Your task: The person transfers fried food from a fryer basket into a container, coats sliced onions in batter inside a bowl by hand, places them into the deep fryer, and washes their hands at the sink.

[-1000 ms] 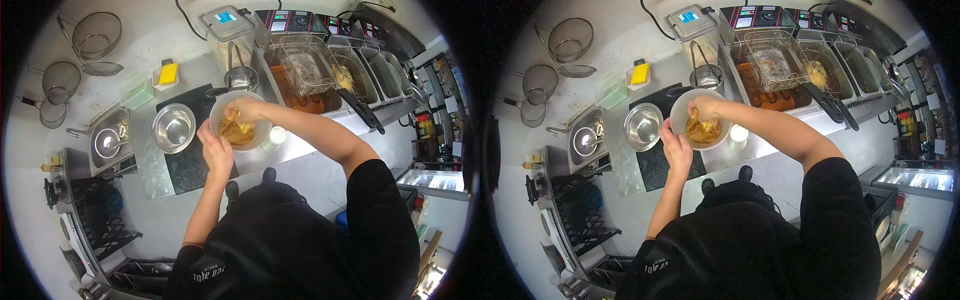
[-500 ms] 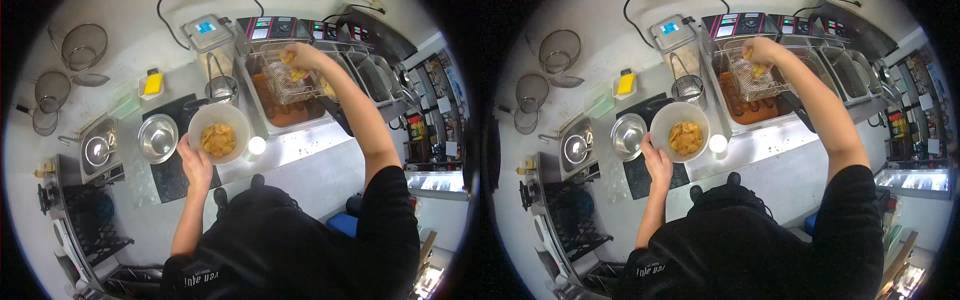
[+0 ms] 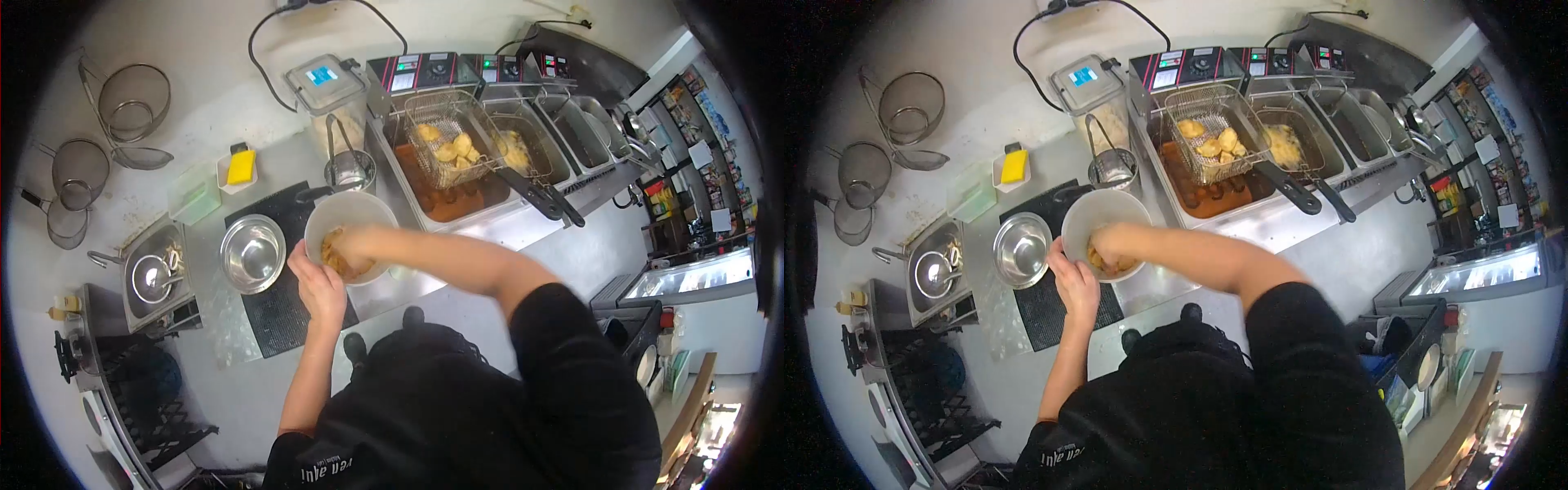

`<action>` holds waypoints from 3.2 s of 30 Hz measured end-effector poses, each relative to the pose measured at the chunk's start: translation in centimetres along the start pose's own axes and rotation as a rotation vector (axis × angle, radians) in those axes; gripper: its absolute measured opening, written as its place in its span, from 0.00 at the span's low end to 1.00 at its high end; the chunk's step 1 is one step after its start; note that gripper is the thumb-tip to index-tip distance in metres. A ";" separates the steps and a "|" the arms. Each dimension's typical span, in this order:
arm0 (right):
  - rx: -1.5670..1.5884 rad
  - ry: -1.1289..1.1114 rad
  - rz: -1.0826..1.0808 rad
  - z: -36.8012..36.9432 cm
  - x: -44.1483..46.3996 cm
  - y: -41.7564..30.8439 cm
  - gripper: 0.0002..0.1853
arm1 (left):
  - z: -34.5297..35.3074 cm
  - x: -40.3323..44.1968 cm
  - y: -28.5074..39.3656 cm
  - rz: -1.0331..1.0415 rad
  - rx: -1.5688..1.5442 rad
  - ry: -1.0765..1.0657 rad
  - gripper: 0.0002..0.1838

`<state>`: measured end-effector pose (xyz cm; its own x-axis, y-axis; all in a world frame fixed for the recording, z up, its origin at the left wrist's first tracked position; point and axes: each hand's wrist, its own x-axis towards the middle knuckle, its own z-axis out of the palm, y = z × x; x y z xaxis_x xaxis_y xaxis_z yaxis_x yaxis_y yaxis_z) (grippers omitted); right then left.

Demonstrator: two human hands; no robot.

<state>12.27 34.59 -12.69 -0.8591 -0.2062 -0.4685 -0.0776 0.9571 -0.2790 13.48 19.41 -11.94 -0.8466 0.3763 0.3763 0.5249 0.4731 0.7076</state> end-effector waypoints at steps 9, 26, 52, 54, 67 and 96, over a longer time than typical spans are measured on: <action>0.168 0.049 -0.118 3.9 2.8 0.5 0.20 | -0.3 -0.1 0.5 -0.003 -0.005 -0.033 0.29; 0.096 0.196 0.113 -2.8 -1.3 2.2 0.11 | -0.9 0.0 1.0 -0.059 0.006 -0.081 0.25; 0.009 0.815 0.517 -12.0 -21.0 15.1 0.28 | -2.7 1.4 0.7 0.044 0.115 -0.072 0.27; 0.066 0.667 0.779 -12.4 -25.9 12.4 0.38 | -4.2 1.6 1.1 0.028 0.069 -0.067 0.27; 0.149 0.603 0.838 -5.5 -30.6 8.9 0.11 | -7.1 3.5 1.7 0.136 0.045 -0.105 0.25; 0.605 1.383 1.165 13.2 -33.6 -15.1 0.13 | -5.0 -2.3 11.9 0.535 -0.710 -1.071 0.26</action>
<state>49.03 24.40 -3.79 -0.1163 0.9721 0.2037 0.6537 0.2293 -0.7212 21.27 20.16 -1.42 0.0884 0.9538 0.2872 0.3298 -0.3001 0.8951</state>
